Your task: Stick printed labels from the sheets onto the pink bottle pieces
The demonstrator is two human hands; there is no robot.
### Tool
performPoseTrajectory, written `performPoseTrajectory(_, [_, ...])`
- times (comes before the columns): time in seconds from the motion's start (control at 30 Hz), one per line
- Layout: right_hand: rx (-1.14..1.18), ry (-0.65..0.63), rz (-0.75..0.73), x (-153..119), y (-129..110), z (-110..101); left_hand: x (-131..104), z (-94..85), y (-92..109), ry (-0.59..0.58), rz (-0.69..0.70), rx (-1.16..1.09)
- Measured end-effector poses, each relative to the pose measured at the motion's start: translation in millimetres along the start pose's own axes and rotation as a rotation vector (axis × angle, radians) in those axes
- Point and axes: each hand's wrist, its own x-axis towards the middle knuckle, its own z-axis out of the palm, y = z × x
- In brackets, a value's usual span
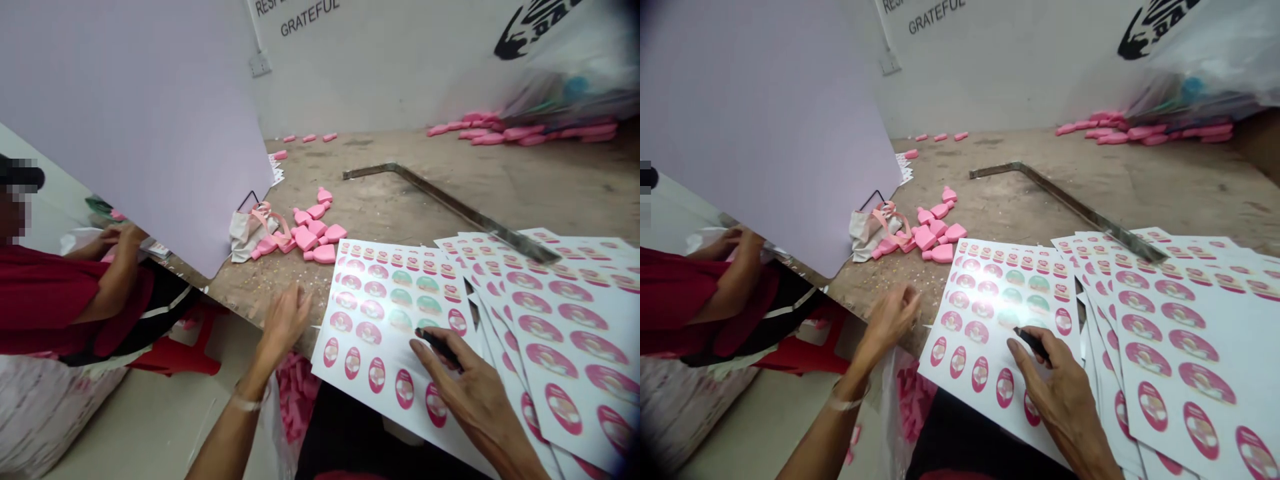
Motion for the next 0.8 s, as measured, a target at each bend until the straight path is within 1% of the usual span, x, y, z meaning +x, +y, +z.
performPoseTrajectory(0.03, [-0.019,0.016,-0.030,-1.3,1.0,-1.7,27.8,7.2,13.2,0.054,-0.031,0.047])
performPoseTrajectory(0.1, [-0.062,0.047,-0.094,-5.9,5.4,-5.9,79.0,21.2,35.8,0.094,-0.084,0.072])
performPoseTrajectory(0.17, [-0.118,0.097,-0.157,-12.2,11.2,-9.7,118.1,32.8,50.2,0.115,-0.132,0.088])
performPoseTrajectory(0.23, [-0.164,0.135,-0.205,-17.9,16.0,-12.3,142.4,40.3,56.0,0.116,-0.160,0.101])
performPoseTrajectory(0.3, [-0.188,0.131,-0.215,-19.8,18.2,-14.2,153.8,43.8,56.0,0.107,-0.161,0.109])
performPoseTrajectory(0.37, [-0.194,0.108,-0.202,-16.3,17.7,-15.9,156.7,44.5,54.4,0.113,-0.149,0.106])
performPoseTrajectory(0.43, [-0.204,0.095,-0.186,-8.6,15.3,-16.8,155.0,44.7,54.2,0.155,-0.141,0.087])
performPoseTrajectory(0.53, [-0.221,0.080,-0.155,5.5,10.9,-14.3,148.6,45.2,56.5,0.249,-0.136,0.021])
performPoseTrajectory(0.6, [-0.266,0.093,-0.137,13.3,9.6,-9.7,140.0,45.2,57.3,0.271,-0.118,-0.041])
performPoseTrajectory(0.67, [-0.351,0.128,-0.149,19.1,10.5,-4.4,123.6,45.4,56.8,0.258,-0.086,-0.110])
performPoseTrajectory(0.73, [-0.439,0.168,-0.192,23.3,12.9,0.0,97.2,47.9,56.5,0.217,-0.044,-0.177])
performPoseTrajectory(0.77, [-0.476,0.183,-0.221,25.0,14.3,1.6,80.7,50.7,56.9,0.168,-0.020,-0.231])
performPoseTrajectory(0.8, [-0.510,0.199,-0.252,26.6,15.7,2.8,63.1,54.5,58.1,0.095,0.004,-0.309])
